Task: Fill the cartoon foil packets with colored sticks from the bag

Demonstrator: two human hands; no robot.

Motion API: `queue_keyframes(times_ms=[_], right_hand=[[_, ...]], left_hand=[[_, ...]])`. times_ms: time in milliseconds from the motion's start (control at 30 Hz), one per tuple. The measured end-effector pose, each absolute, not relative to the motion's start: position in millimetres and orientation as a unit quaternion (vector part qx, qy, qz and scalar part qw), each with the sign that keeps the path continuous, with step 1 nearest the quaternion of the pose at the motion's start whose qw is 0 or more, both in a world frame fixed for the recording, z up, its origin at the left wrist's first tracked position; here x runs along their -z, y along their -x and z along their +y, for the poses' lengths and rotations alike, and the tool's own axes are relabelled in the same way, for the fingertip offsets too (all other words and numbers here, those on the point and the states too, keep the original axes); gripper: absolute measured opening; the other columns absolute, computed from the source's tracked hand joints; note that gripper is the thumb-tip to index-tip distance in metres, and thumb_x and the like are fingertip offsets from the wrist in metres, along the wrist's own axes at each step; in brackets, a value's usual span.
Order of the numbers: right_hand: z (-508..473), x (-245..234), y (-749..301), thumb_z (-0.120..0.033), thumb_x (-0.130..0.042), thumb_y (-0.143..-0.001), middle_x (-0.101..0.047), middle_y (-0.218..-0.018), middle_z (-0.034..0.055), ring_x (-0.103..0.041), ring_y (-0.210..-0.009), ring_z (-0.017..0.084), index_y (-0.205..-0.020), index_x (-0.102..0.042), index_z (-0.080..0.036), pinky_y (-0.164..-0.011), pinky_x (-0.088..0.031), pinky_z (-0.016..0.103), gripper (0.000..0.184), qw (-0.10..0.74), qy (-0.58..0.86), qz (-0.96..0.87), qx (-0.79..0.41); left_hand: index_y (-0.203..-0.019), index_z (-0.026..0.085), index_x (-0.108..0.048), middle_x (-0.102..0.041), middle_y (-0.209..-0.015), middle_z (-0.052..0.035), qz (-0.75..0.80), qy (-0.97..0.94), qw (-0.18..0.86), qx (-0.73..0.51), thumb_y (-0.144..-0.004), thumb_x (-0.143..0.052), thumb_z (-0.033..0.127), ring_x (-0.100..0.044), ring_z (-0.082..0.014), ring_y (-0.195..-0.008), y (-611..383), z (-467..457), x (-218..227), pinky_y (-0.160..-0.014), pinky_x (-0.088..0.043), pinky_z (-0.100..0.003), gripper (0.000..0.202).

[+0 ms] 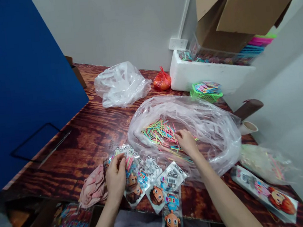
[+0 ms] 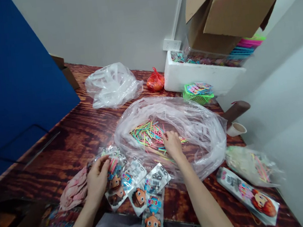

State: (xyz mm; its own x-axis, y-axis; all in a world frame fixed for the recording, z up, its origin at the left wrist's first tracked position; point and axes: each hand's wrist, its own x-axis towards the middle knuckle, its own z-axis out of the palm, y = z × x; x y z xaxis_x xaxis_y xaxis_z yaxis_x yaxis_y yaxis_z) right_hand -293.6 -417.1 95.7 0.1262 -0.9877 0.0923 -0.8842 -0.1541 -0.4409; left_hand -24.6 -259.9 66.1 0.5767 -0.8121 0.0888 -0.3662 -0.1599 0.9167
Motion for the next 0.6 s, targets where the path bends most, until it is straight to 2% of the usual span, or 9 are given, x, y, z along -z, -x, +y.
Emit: queue_keyframes(times_ms=[100, 167, 267, 333, 400, 533, 600], right_hand=[[-440.2, -91.5, 279.5, -0.034, -0.052, -0.089, -0.064, -0.108, 0.0205, -0.052, -0.106, 0.031, -0.096, -0.070, -0.011, -0.090, -0.039, 0.041, 0.030, 0.101, 0.747, 0.643, 0.132], [-445.1, -93.2, 263.2, -0.039, -0.057, -0.086, -0.061, -0.114, 0.0228, -0.050, -0.109, 0.034, -0.101, -0.069, -0.009, -0.090, -0.038, 0.043, 0.035, 0.068, 0.766, 0.634, 0.081], [-445.7, -94.4, 240.2, -0.026, -0.053, -0.087, -0.060, -0.117, 0.0243, -0.049, -0.112, 0.033, -0.107, -0.067, -0.007, -0.091, -0.036, 0.042, 0.031, 0.036, 0.783, 0.620, 0.023], [-445.2, -91.9, 231.1, -0.013, -0.048, -0.086, -0.061, -0.115, 0.0249, -0.049, -0.112, 0.033, -0.107, -0.067, -0.006, -0.092, -0.035, 0.042, 0.029, 0.048, 0.783, 0.619, 0.027], [-445.6, -87.5, 229.1, -0.007, -0.045, -0.084, -0.061, -0.115, 0.0266, -0.049, -0.114, 0.033, -0.105, -0.067, -0.005, -0.093, -0.035, 0.043, 0.030, 0.069, 0.781, 0.620, 0.042], [-452.2, -79.5, 244.1, -0.008, -0.050, -0.080, -0.063, -0.114, 0.0290, -0.052, -0.114, 0.035, -0.097, -0.069, -0.004, -0.095, -0.037, 0.046, 0.025, 0.140, 0.763, 0.623, 0.097], [-458.5, -78.3, 257.1, -0.012, -0.053, -0.080, -0.068, -0.103, 0.0250, -0.058, -0.105, 0.033, -0.088, -0.070, -0.008, -0.091, -0.042, 0.044, 0.019, 0.192, 0.749, 0.618, 0.143]], left_hand=[[-0.118, 0.019, -0.060, -0.066, -0.112, -0.0109, -0.455, -0.767, 0.439, 0.107, -0.088, -0.048, 0.040, -0.060, -0.0284, -0.103, 30.7, -265.3, -57.3, -0.093, -0.044, -0.041, 0.038], [-0.121, 0.018, -0.057, -0.063, -0.116, -0.0123, -0.475, -0.766, 0.427, 0.074, -0.090, -0.045, 0.039, -0.059, -0.0290, -0.105, 36.1, -265.1, -56.8, -0.094, -0.044, -0.042, 0.039], [-0.119, 0.017, -0.056, -0.061, -0.118, -0.0137, -0.491, -0.760, 0.422, 0.052, -0.092, -0.043, 0.039, -0.056, -0.0301, -0.110, 39.8, -261.5, -59.2, -0.097, -0.042, -0.044, 0.038], [-0.120, 0.016, -0.055, -0.060, -0.118, -0.0143, -0.495, -0.761, 0.418, 0.041, -0.092, -0.043, 0.040, -0.054, -0.0309, -0.112, 39.4, -258.6, -60.1, -0.099, -0.041, -0.045, 0.038], [-0.122, 0.016, -0.054, -0.059, -0.118, -0.0143, -0.496, -0.762, 0.416, 0.032, -0.092, -0.043, 0.039, -0.053, -0.0314, -0.113, 37.9, -255.8, -60.6, -0.099, -0.040, -0.046, 0.039], [-0.121, 0.018, -0.054, -0.058, -0.118, -0.0126, -0.504, -0.753, 0.423, 0.027, -0.092, -0.044, 0.035, -0.051, -0.0296, -0.115, 34.9, -250.0, -64.2, -0.102, -0.039, -0.046, 0.035], [-0.119, 0.019, -0.055, -0.057, -0.119, -0.0118, -0.512, -0.747, 0.423, 0.025, -0.093, -0.045, 0.033, -0.050, -0.0285, -0.117, 34.2, -246.5, -68.0, -0.103, -0.038, -0.045, 0.032]])
